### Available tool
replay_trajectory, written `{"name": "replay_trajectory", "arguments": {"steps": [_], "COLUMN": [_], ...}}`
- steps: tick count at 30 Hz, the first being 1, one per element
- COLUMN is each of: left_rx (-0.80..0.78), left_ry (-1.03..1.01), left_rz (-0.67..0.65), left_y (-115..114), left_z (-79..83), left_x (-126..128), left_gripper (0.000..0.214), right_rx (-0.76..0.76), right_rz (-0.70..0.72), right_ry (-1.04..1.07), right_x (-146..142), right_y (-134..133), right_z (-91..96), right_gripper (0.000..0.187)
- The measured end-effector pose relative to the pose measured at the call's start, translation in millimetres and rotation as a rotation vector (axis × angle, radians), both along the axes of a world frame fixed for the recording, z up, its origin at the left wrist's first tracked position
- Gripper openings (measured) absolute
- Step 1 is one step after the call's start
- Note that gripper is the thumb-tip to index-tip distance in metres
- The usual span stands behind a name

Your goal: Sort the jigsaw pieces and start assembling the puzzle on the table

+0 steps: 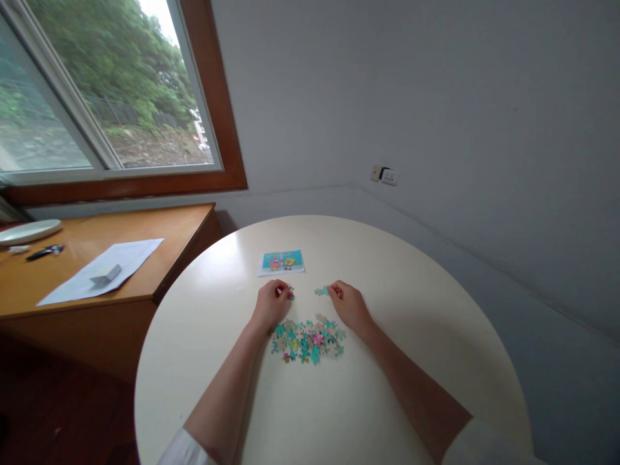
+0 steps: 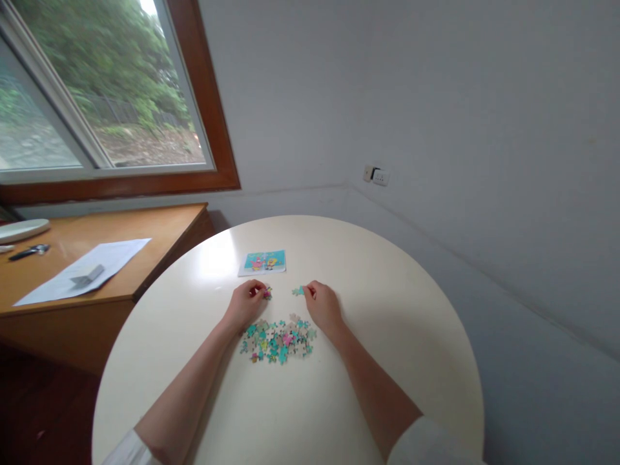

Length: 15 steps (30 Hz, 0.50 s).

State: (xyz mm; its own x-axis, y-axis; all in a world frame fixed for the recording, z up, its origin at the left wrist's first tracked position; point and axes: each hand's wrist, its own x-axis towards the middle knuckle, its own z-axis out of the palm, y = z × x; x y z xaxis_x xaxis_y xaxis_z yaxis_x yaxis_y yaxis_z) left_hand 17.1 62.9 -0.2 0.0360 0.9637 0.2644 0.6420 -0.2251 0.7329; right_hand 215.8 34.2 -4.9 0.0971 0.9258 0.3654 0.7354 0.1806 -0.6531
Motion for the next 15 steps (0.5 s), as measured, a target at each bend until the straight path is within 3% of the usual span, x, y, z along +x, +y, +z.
{"name": "replay_trajectory", "arguments": {"steps": [5, 15], "left_rx": [-0.002, 0.000], "left_ry": [-0.001, -0.005], "left_rz": [0.008, 0.003], "left_y": [-1.0, 0.3], "left_z": [0.9, -1.3], "left_x": [0.5, 0.3], "left_gripper": [0.013, 0.014], "right_rx": [0.014, -0.027], "right_rz": [-0.006, 0.000], "right_ry": [-0.188, -0.242], "right_x": [1.8, 0.8], "right_y": [2.0, 1.8], "right_z": [-2.4, -1.5], "right_gripper": [0.027, 0.026]}}
